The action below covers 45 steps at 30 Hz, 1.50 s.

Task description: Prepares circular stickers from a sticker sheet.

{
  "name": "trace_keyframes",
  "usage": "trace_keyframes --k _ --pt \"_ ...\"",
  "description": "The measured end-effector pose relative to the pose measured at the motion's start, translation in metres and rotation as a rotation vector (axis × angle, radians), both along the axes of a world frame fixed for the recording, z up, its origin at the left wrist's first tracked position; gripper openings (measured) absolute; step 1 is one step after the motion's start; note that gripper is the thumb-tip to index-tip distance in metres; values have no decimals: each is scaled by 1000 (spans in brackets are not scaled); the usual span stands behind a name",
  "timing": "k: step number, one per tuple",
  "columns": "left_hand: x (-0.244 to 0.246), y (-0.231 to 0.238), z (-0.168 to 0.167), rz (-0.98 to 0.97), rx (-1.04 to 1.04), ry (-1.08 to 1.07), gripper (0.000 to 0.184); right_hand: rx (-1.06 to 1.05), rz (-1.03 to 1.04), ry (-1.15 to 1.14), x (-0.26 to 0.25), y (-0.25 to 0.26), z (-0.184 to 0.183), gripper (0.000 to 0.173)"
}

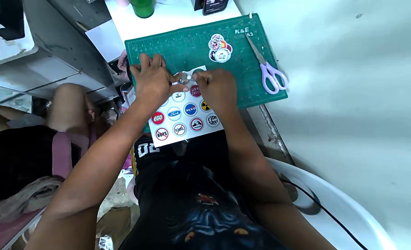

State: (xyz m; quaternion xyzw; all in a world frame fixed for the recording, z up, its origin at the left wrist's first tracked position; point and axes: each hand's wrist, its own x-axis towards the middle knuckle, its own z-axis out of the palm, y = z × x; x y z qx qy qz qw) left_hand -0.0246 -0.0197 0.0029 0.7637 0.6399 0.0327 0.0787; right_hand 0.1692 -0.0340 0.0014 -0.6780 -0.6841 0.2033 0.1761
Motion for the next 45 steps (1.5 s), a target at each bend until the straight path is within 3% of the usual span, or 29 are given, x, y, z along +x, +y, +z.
trace_keyframes --k 7,19,27,37,41,45 --pt "-6 1 -4 -54 -15 -77 60 28 -6 31 1 -20 -3 28" --pt "-8 2 -7 -44 36 -239 83 45 52 74 -10 -45 3 29" --pt "-7 0 -10 -57 45 -250 80 -23 84 134 -23 -59 2 33" --pt "-9 1 -9 -97 23 -245 76 -26 131 40 -53 -61 6 24" --pt "-14 4 -11 -130 3 -220 67 -115 248 91 -26 -43 7 29" --pt "-14 4 -7 -135 -33 -173 55 -10 248 107 16 1 -3 26"
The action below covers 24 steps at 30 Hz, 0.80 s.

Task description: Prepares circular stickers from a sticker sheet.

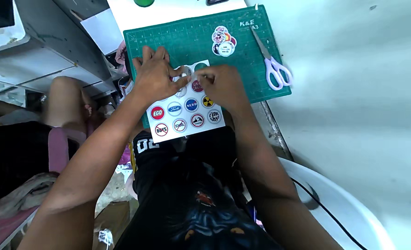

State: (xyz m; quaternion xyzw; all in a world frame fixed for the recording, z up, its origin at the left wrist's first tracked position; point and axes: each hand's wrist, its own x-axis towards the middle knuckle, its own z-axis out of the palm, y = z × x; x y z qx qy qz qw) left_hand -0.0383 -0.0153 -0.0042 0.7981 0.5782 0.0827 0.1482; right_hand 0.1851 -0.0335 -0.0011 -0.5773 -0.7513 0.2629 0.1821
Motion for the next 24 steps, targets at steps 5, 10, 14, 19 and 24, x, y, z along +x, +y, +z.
trace_keyframes --k 5,10,14,19,24 --pt "2 1 5 -4 -27 55 61 68 136 -61 4 34 -9 28" --pt "1 7 14 -26 -90 50 59 -88 118 -108 -5 40 4 20" --pt "4 13 22 -26 -145 64 60 -50 136 -119 -3 41 3 19" --pt "8 25 32 -50 -243 127 56 -43 109 -162 -6 37 5 17" --pt "9 33 39 -69 -281 156 50 -53 101 -166 -7 37 5 16"
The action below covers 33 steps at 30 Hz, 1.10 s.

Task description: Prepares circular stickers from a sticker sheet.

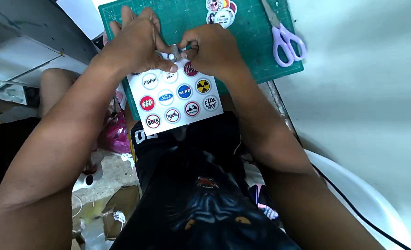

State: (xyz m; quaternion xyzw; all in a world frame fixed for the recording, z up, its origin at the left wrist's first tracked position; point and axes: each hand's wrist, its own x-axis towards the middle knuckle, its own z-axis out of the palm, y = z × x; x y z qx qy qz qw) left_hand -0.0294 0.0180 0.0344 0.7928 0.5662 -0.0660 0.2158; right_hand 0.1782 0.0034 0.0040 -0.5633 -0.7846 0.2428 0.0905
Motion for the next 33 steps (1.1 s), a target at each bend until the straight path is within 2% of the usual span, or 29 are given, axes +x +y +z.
trace_keyframes --k 3,8,14,17,21,24,29,33 --pt "-1 7 2 -50 -8 -1 45 3 6 5 1 1 -1 17" --pt "-3 19 -3 -136 6 -44 49 -21 6 3 1 1 0 17" --pt "-2 21 9 -201 -16 -63 43 -33 1 9 2 2 -1 19" --pt "-2 23 13 -258 -51 -146 39 -21 -3 6 2 2 -2 18" --pt "-7 37 7 -381 -22 -150 25 -2 0 1 2 2 -5 20" --pt "-6 45 6 -377 -53 -159 15 10 3 6 2 1 -5 21" --pt "5 49 8 -347 -99 -161 16 14 0 22 2 0 -4 19" --pt "5 46 9 -399 -38 -121 14 21 -6 33 2 -2 -5 18"
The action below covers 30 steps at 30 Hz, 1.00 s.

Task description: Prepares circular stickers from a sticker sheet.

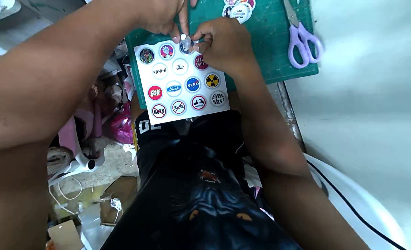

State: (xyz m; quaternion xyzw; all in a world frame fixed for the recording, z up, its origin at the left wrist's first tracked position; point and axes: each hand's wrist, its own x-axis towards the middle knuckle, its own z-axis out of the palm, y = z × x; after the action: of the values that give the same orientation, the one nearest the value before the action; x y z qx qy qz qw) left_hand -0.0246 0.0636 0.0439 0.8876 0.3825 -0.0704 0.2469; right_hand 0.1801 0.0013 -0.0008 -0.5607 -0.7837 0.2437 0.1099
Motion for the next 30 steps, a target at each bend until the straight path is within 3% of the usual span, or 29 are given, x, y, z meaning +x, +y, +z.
trace_keyframes --k 3,6,8,12,16,22,26,30 --pt "-3 -7 3 -28 128 17 29 19 40 31 6 1 -3 23" --pt "-4 -40 10 196 193 -7 52 -28 83 49 9 2 0 27" --pt "-9 -67 11 336 277 -95 56 -23 81 66 9 3 2 32" --pt "-35 -123 -18 654 364 -289 70 54 71 86 -4 1 2 43" --pt "-48 -163 -62 950 248 -435 89 21 45 12 -17 0 7 32" --pt "-57 -182 -86 1107 35 -629 106 -120 -14 225 -8 13 5 28" --pt "-54 -179 -80 1104 54 -594 102 -268 -53 414 3 16 6 27" --pt "-56 -177 -75 1115 34 -557 105 -218 18 393 4 14 7 24"
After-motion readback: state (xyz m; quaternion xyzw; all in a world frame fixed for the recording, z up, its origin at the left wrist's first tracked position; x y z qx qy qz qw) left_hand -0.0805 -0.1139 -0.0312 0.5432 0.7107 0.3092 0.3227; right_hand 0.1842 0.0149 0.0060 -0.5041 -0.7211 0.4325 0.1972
